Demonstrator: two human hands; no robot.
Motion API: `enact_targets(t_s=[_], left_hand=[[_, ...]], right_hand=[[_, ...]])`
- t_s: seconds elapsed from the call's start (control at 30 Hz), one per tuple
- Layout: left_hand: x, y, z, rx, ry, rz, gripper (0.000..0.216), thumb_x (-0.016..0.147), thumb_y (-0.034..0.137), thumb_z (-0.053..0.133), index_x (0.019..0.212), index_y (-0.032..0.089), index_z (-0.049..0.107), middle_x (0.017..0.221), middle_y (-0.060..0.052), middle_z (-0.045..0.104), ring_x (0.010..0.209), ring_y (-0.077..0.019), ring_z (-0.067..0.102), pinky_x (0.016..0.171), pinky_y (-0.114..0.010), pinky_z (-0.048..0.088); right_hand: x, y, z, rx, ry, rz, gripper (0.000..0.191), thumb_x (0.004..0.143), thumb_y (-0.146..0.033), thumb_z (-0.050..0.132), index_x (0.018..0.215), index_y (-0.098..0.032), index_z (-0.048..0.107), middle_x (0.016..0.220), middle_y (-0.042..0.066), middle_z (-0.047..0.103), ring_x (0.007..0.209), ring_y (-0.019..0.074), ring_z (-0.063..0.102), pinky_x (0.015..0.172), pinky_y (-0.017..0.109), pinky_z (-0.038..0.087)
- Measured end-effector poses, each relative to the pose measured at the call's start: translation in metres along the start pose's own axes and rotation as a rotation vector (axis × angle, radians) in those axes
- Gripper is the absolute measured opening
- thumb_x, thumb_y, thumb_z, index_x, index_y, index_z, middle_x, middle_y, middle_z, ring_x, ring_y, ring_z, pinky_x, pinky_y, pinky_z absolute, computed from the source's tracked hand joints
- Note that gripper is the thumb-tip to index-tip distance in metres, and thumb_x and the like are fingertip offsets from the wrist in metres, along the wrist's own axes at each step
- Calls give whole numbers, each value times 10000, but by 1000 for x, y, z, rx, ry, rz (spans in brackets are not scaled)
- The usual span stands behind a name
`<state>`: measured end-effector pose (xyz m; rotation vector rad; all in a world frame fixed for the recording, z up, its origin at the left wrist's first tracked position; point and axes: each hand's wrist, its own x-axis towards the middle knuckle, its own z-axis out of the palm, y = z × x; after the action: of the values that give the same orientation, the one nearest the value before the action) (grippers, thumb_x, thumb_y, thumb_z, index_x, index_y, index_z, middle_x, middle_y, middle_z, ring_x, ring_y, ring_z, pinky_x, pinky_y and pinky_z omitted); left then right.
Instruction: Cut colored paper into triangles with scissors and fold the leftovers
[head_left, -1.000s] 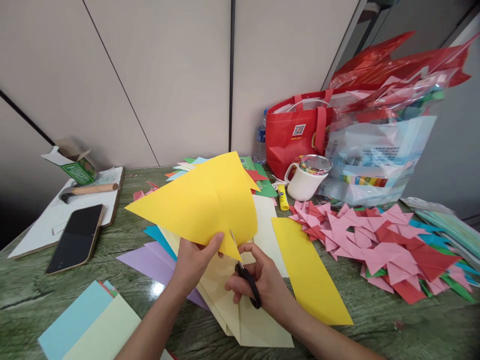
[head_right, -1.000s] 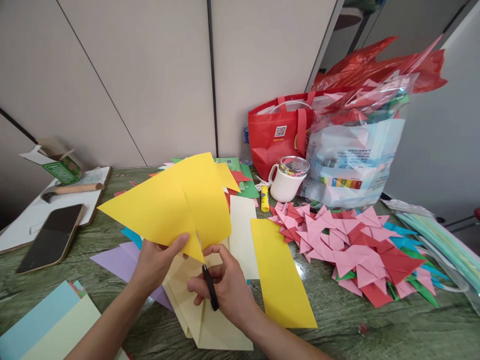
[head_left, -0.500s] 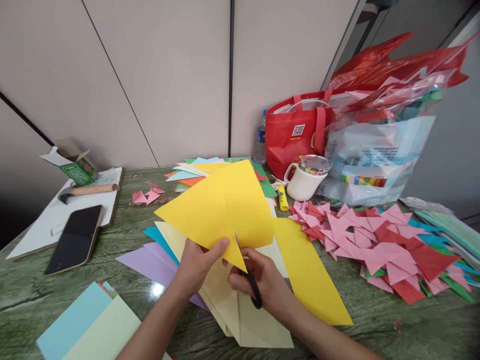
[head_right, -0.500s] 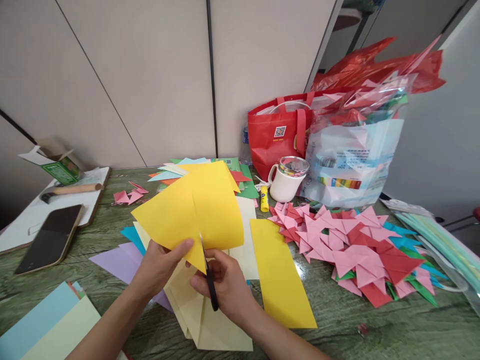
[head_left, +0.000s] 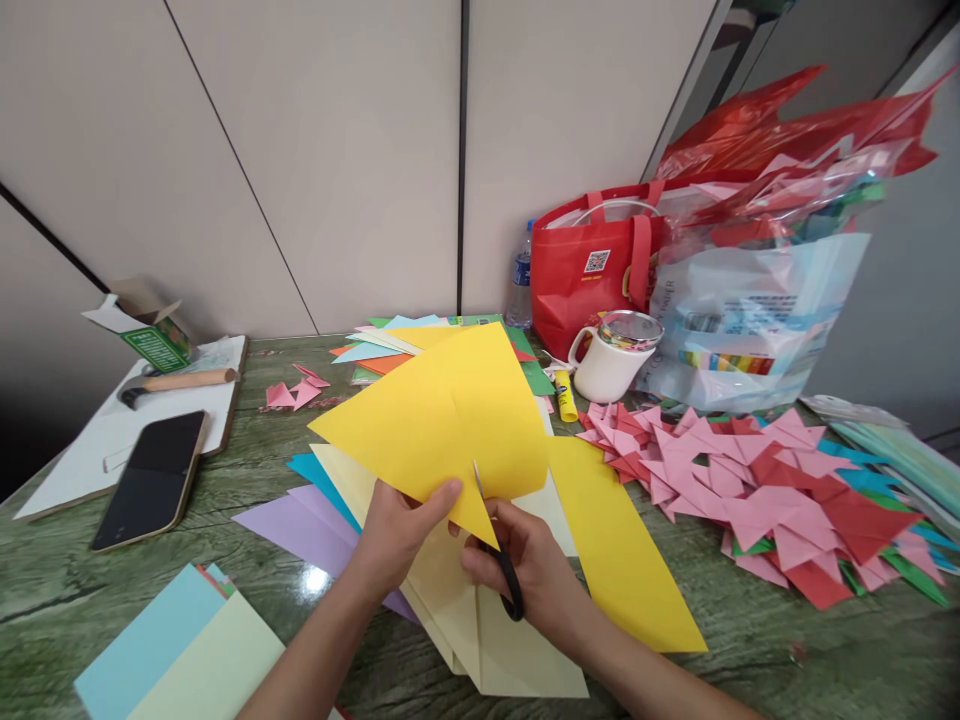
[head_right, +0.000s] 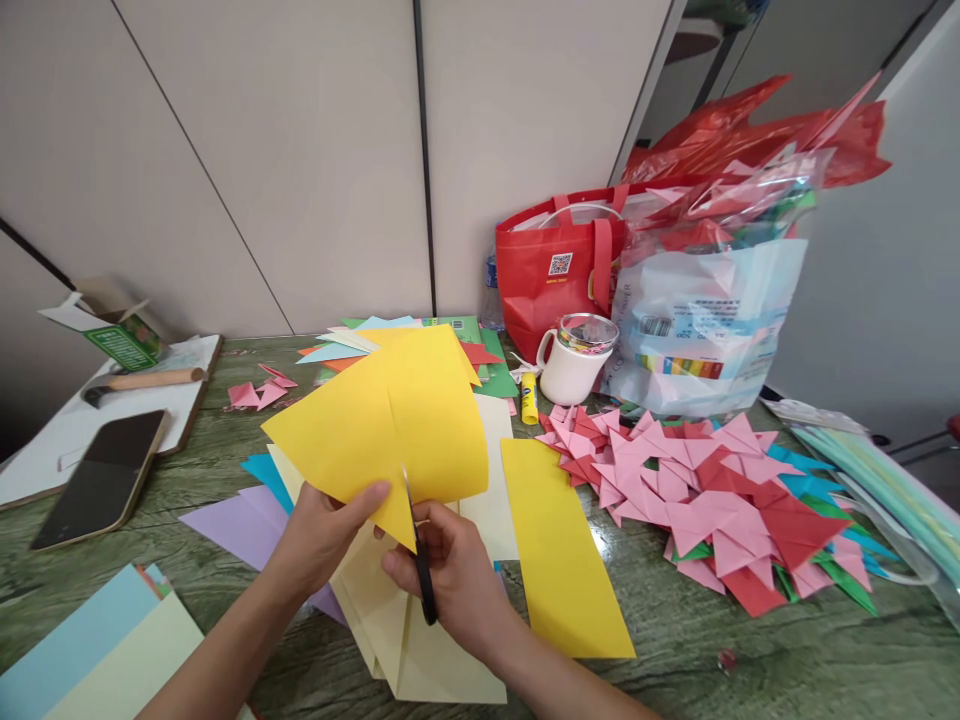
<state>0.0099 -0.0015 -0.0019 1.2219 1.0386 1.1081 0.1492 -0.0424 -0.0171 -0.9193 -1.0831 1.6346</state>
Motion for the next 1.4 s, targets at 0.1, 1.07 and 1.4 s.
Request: enact_targets(t_s=[0.1,1.07,1.4], left_hand=[[1,2,1,-6,-11,-3,138,732,270,679,727,167,587,562,31,593,479,-108,531,466,-210,441],[-3,-5,4,2,18,-16,350,690,293,713,1009,181,624,975,-70,705,861,-209,648,708,-288,528],[-2,-7,6,-9,-51,-73,210,696,300,698,695,144,556,500,54,506,387,-51,407,365,-175,318]], right_hand=[[0,4,-1,8,-2,-7,331,630,-327,795,794,-158,562,621,-55,499,553,76,392,531,210,328],[4,13,-6,-21,88,-68,325,603,-191,816,807,-185,564,745,-26,657,696,115,603,676,215,479],[4,8,-7,-8,5,-130,275,679,-231,771,824,-205,538,828,32,712,832,193,673,767,292,506]])
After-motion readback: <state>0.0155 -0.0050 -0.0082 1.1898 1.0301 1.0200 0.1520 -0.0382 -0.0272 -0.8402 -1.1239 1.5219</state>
